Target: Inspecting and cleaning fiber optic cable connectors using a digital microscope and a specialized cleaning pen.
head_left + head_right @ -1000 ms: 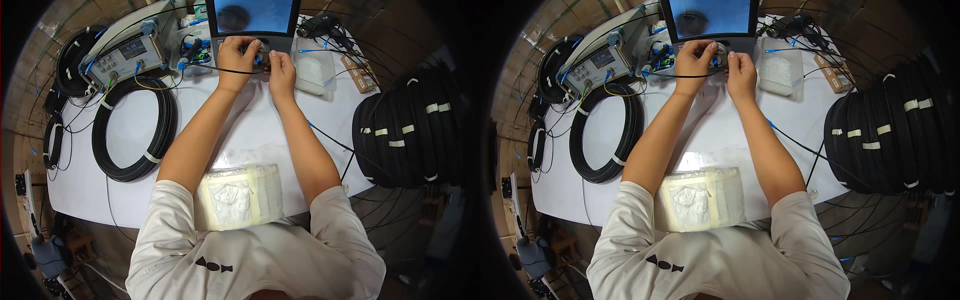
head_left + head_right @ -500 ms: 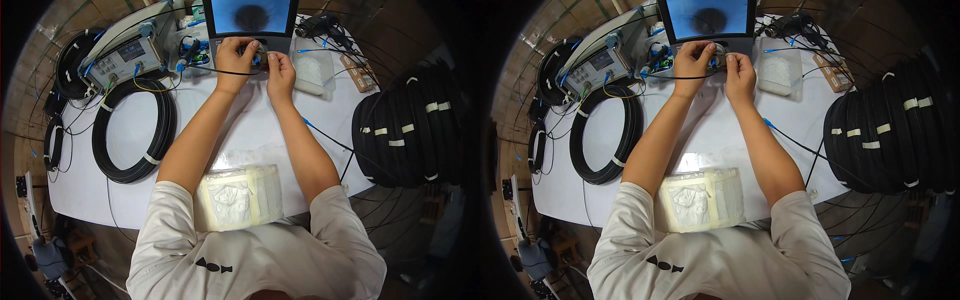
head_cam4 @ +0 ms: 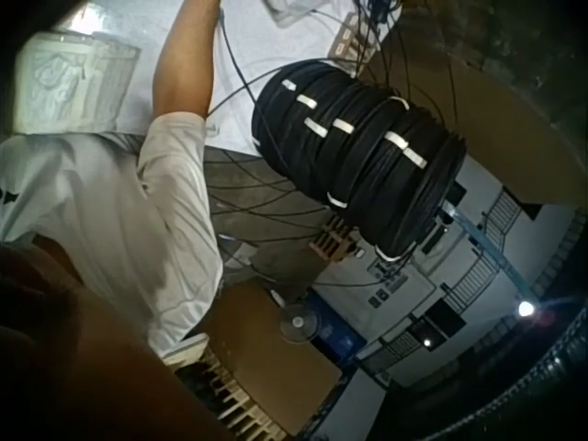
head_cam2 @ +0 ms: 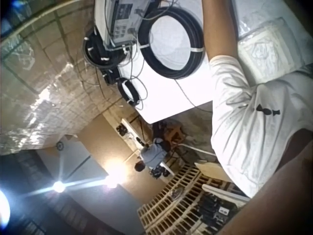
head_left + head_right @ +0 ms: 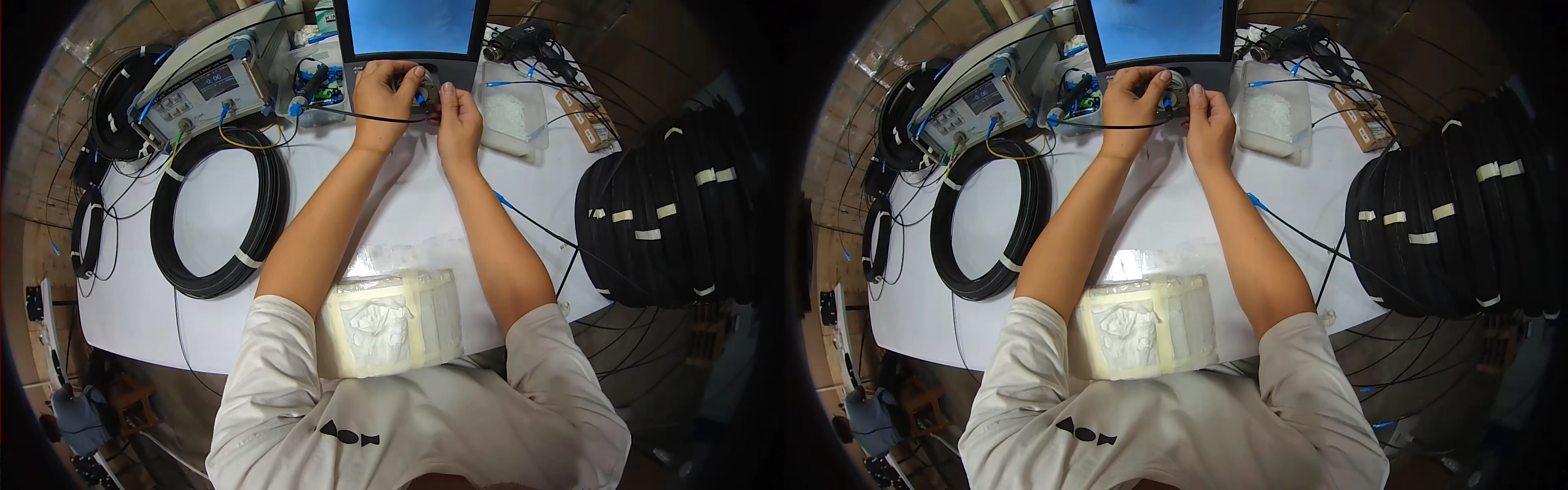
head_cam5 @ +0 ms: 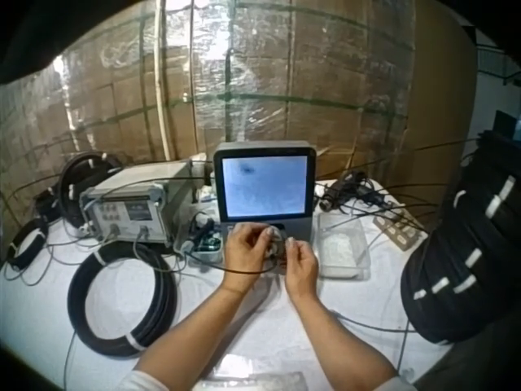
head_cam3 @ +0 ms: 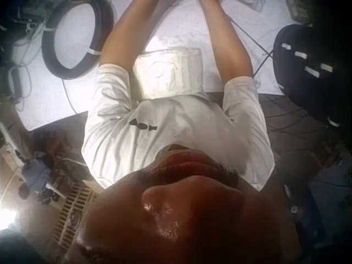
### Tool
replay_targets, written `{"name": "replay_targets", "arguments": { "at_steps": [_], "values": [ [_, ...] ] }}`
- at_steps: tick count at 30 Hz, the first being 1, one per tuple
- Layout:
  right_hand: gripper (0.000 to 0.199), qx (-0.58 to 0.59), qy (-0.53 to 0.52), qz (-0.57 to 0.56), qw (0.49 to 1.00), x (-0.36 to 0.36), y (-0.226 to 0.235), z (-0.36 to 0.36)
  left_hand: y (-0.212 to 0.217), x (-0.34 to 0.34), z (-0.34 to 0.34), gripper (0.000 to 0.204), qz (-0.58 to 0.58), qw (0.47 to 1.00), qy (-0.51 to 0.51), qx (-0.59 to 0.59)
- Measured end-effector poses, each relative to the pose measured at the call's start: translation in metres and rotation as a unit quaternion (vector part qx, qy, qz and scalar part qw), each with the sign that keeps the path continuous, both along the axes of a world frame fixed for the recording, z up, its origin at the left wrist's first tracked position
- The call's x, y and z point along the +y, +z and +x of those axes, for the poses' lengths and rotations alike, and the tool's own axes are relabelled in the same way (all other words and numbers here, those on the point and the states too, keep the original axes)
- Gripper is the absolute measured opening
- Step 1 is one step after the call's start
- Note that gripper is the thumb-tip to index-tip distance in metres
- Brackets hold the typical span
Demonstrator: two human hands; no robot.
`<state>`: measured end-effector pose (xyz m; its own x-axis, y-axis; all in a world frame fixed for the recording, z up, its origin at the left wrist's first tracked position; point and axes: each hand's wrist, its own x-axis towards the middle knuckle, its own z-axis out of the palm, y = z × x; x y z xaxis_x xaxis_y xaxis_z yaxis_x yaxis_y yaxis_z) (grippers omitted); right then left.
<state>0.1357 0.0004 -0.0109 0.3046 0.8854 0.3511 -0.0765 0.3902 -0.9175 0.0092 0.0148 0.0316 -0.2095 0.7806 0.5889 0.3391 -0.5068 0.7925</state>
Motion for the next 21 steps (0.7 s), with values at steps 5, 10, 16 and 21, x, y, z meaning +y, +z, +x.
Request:
{"name": "replay_targets", "arguments": {
  "at_steps": [5,10,16,21],
  "values": [
    [0.026,-0.048,-0.024,0.034,0.998,0.003,-0.006,0.000,0.001,-0.001,0.000,0.021,-0.003,1.000,-0.006,-0.004],
    [0.025,-0.006,0.008,0.002,1.000,0.007,-0.008,0.003,0.002,-0.002,0.002,0.020,-0.003,1.000,-0.004,0.000],
    [0.026,0.041,0.018,0.033,0.998,-0.004,0.007,-0.003,0.001,0.000,-0.001,0.020,0.005,1.000,0.004,0.007],
    [0.026,-0.030,0.004,-0.005,1.000,0.005,-0.005,0.005,0.003,-0.002,0.002,0.020,0.001,1.000,-0.005,0.003]
  ]
}}
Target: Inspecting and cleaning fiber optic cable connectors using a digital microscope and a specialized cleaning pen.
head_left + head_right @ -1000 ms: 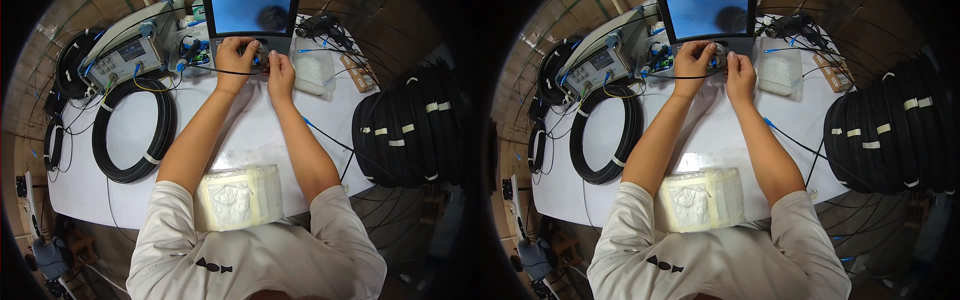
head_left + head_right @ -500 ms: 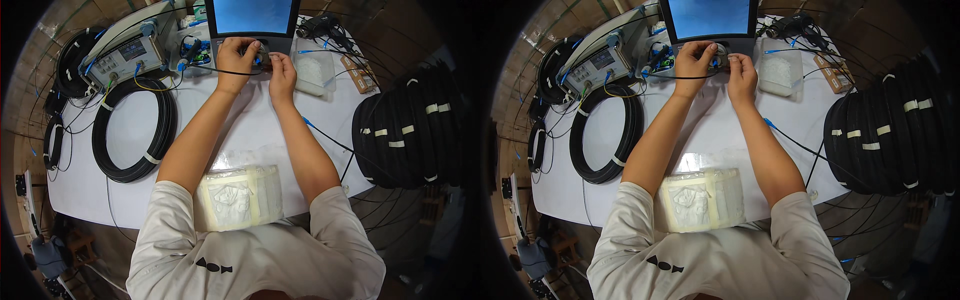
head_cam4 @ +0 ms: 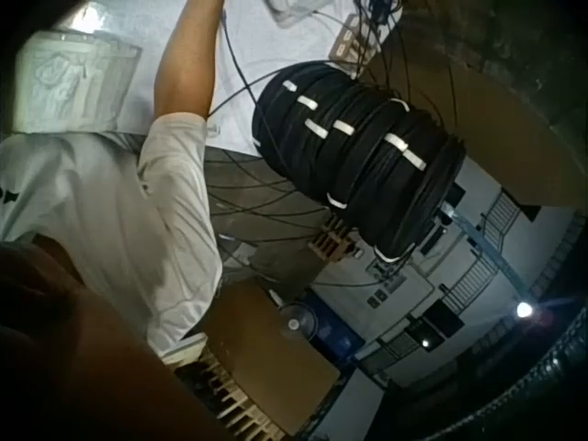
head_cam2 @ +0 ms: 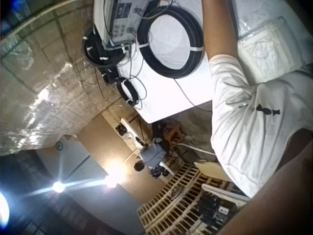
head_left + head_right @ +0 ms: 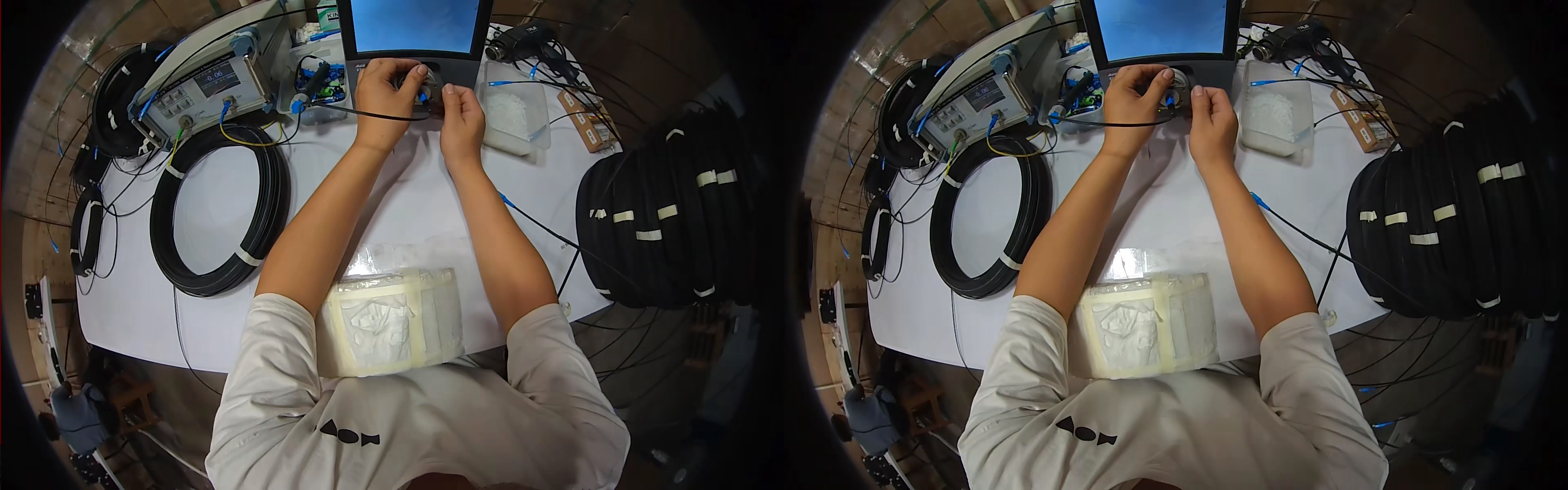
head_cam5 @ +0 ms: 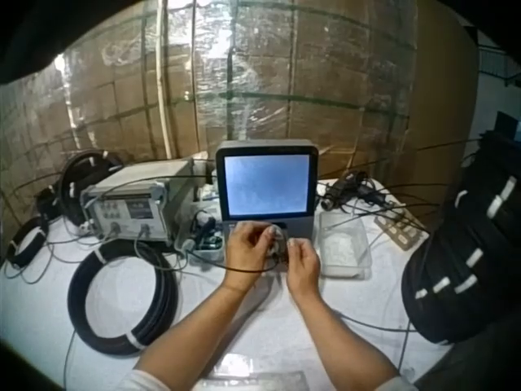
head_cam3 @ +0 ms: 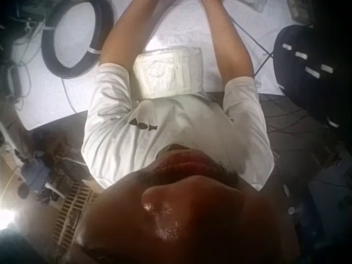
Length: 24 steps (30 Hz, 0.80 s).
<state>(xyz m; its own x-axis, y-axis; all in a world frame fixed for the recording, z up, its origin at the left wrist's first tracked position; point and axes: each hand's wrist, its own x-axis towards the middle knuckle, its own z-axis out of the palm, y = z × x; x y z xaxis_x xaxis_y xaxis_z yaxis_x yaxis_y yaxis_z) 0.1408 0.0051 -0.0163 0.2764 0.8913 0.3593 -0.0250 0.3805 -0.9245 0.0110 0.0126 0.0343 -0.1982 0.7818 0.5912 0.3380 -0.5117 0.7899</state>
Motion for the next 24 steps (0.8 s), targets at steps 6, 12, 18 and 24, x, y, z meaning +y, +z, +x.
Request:
{"name": "replay_targets", "arguments": {
  "at_steps": [6,12,18,24],
  "values": [
    [0.027,0.003,-0.018,0.057,0.998,0.003,-0.002,-0.003,-0.001,0.001,-0.001,0.022,0.002,1.000,0.002,0.004],
    [0.030,-0.072,-0.013,-0.007,0.997,-0.003,0.008,-0.002,-0.002,0.000,-0.005,0.023,0.029,0.998,0.025,0.048],
    [0.031,-0.069,-0.014,0.022,0.997,-0.007,0.013,0.000,-0.002,0.000,-0.004,0.022,0.039,0.997,0.020,0.061],
    [0.032,0.005,-0.003,0.022,1.000,-0.007,0.017,-0.006,-0.004,0.001,-0.005,0.021,0.033,0.999,0.006,0.042]
  ]
}}
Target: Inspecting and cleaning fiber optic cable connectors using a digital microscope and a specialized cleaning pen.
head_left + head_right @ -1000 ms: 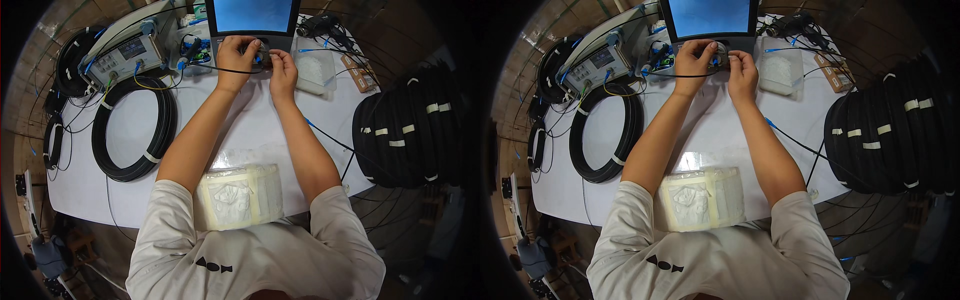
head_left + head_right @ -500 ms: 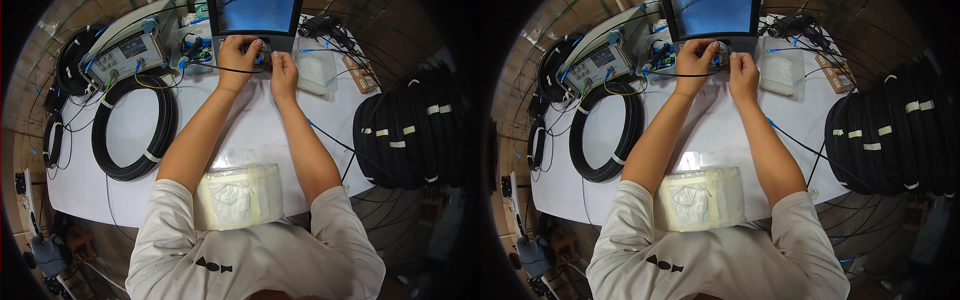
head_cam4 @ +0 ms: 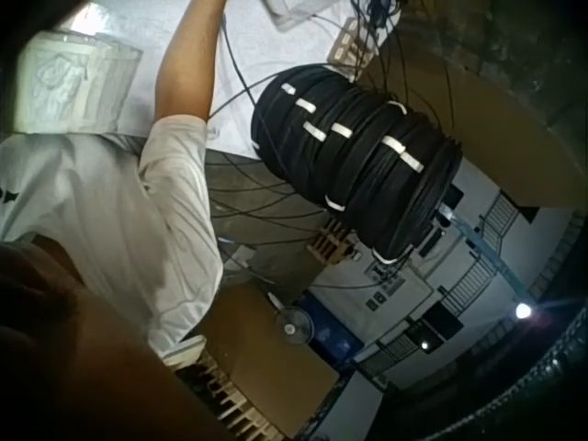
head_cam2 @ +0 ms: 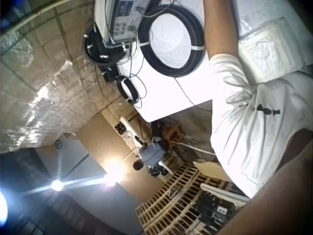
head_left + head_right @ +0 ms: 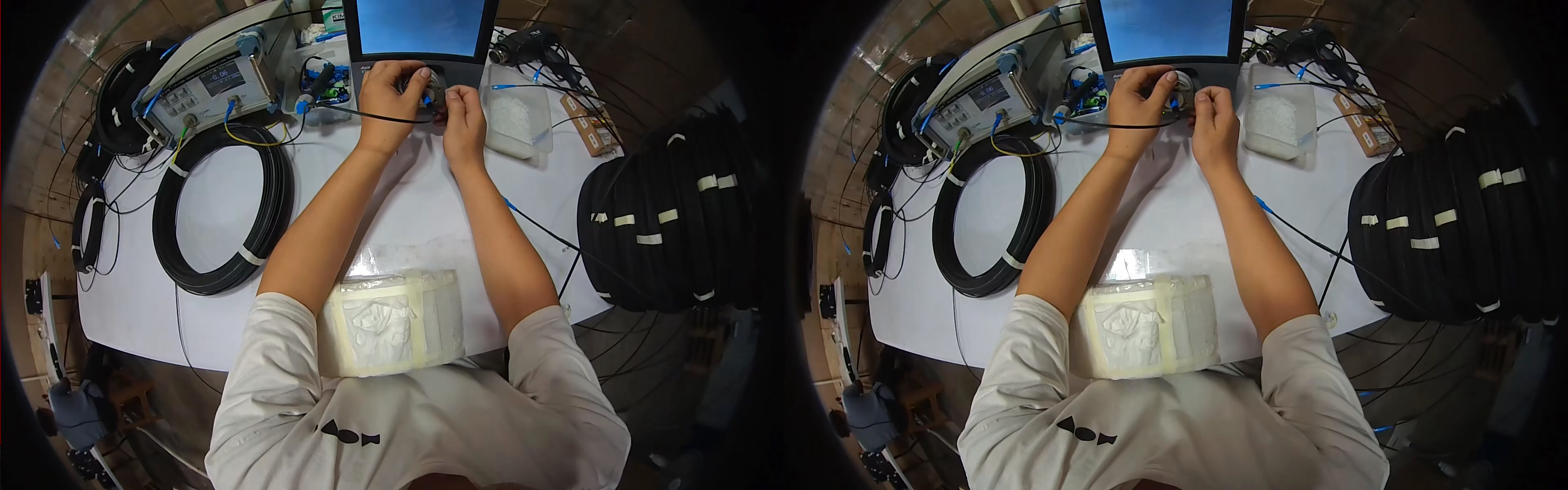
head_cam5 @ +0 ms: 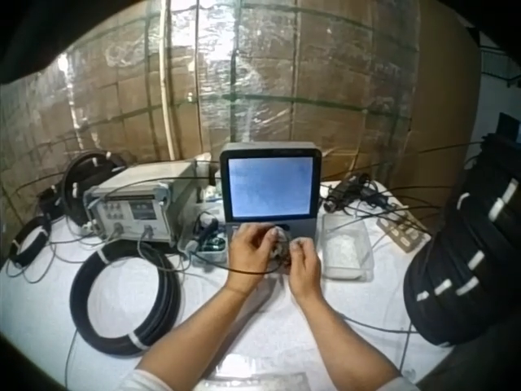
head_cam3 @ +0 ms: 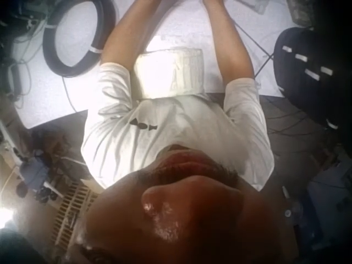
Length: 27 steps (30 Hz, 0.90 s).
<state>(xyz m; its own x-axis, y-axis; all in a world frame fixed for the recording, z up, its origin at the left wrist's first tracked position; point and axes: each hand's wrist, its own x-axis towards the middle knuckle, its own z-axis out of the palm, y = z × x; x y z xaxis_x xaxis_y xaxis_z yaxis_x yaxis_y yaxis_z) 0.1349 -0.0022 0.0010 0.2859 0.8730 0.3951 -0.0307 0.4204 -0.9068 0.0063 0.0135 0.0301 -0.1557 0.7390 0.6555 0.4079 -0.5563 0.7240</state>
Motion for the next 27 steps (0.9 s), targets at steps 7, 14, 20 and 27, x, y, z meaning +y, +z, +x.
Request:
{"name": "replay_targets", "arguments": {
  "at_steps": [7,14,20,27],
  "values": [
    [0.036,-0.059,-0.003,-0.039,0.997,-0.0031,0.0028,0.0014,0.0016,-0.0013,-0.0009,0.020,0.002,1.000,0.003,0.011],
    [0.030,-0.051,0.039,-0.070,0.995,-0.0017,0.0017,0.0074,0.0014,-0.0012,-0.0017,0.019,-0.005,1.000,0.003,0.024],
    [0.026,-0.049,0.018,-0.015,0.999,-0.0025,0.0017,0.0025,0.0022,0.0004,-0.0019,0.020,-0.010,1.000,-0.006,0.020],
    [0.026,-0.039,0.029,-0.016,0.999,0.0007,-0.0026,0.0018,0.0017,0.0015,0.0026,0.018,-0.035,0.998,-0.007,-0.046]
  ]
}}
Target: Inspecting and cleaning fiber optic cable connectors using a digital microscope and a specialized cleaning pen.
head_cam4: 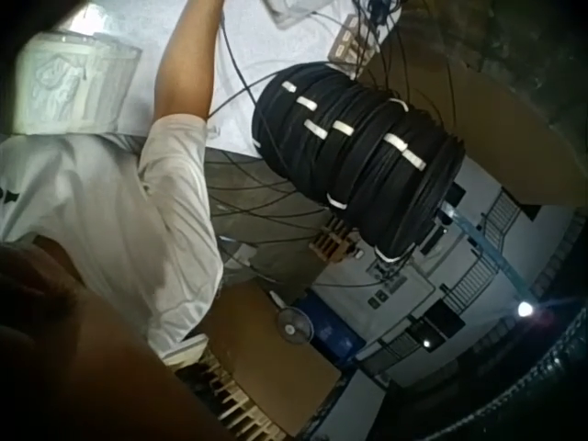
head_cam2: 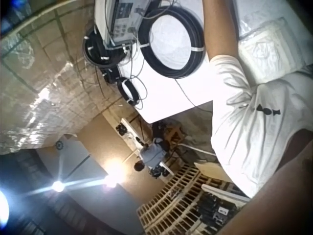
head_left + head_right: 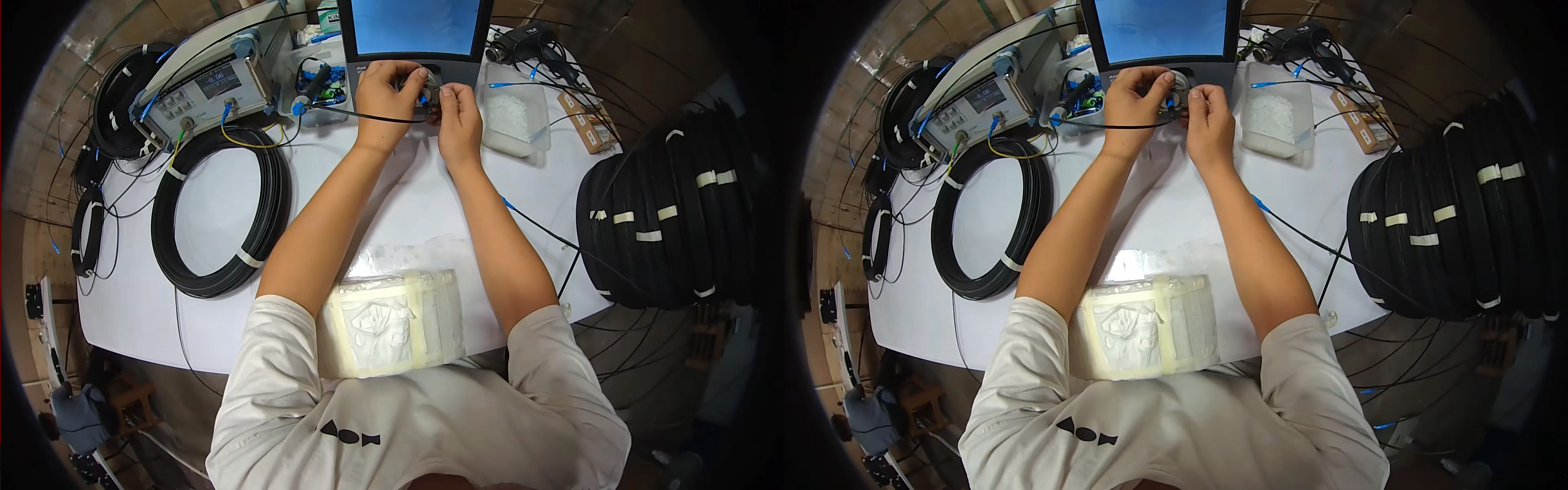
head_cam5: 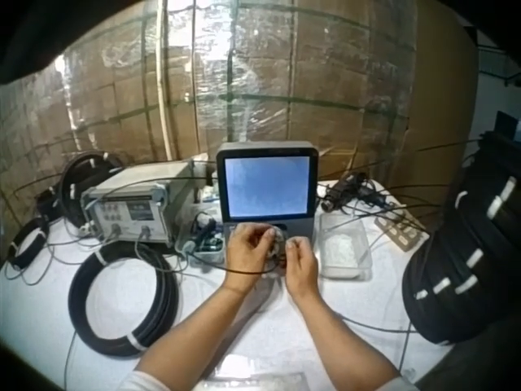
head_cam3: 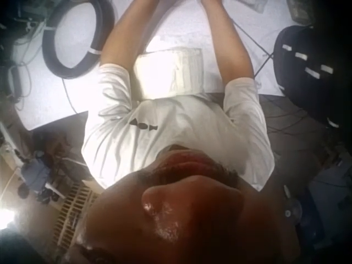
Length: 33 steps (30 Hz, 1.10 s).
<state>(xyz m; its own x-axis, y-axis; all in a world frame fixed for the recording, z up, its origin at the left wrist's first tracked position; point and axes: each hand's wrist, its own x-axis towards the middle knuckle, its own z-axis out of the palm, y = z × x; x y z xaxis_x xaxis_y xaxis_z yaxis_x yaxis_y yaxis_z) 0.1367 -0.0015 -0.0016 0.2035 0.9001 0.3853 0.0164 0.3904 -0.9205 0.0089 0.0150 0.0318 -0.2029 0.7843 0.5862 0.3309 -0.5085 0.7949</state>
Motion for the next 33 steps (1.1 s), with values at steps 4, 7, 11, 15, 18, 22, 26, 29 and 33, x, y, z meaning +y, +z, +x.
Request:
{"name": "replay_targets", "arguments": {
  "at_steps": [4,7,11,15,18,22,26,29,33],
  "values": [
    [0.027,0.001,-0.003,0.004,1.000,0.0014,-0.0014,0.0009,0.0010,0.0007,0.0000,0.019,0.002,1.000,-0.007,-0.002],
    [0.028,0.020,-0.007,-0.005,1.000,0.0011,-0.0007,0.0015,0.0006,0.0010,-0.0001,0.018,-0.001,1.000,0.000,-0.004],
    [0.029,0.021,-0.009,-0.028,0.999,0.0006,-0.0009,0.0006,-0.0023,0.0022,-0.0024,0.020,0.013,1.000,-0.002,0.011],
    [0.030,0.029,-0.009,-0.015,0.999,0.0015,-0.0036,0.0022,-0.0009,0.0016,-0.0023,0.021,0.042,0.997,0.010,0.065],
    [0.029,0.033,-0.009,-0.021,0.999,-0.0007,-0.0005,0.0011,-0.0009,0.0014,-0.0037,0.021,0.033,0.998,0.009,0.048],
    [0.029,0.020,-0.008,-0.019,1.000,0.0008,0.0003,0.0033,0.0006,0.0006,-0.0011,0.020,0.007,1.000,-0.003,0.012],
    [0.031,0.027,-0.002,-0.024,0.999,0.0008,-0.0021,0.0008,-0.0010,0.0006,-0.0021,0.022,0.016,1.000,0.005,0.025],
    [0.032,0.068,-0.009,-0.018,0.997,-0.0021,0.0028,-0.0010,-0.0017,0.0017,-0.0023,0.024,0.029,0.999,0.011,0.045],
    [0.033,-0.015,-0.024,-0.037,0.999,-0.0021,0.0037,0.0033,-0.0007,0.0012,-0.0007,0.023,0.026,0.999,0.004,0.031]
  ]
}}
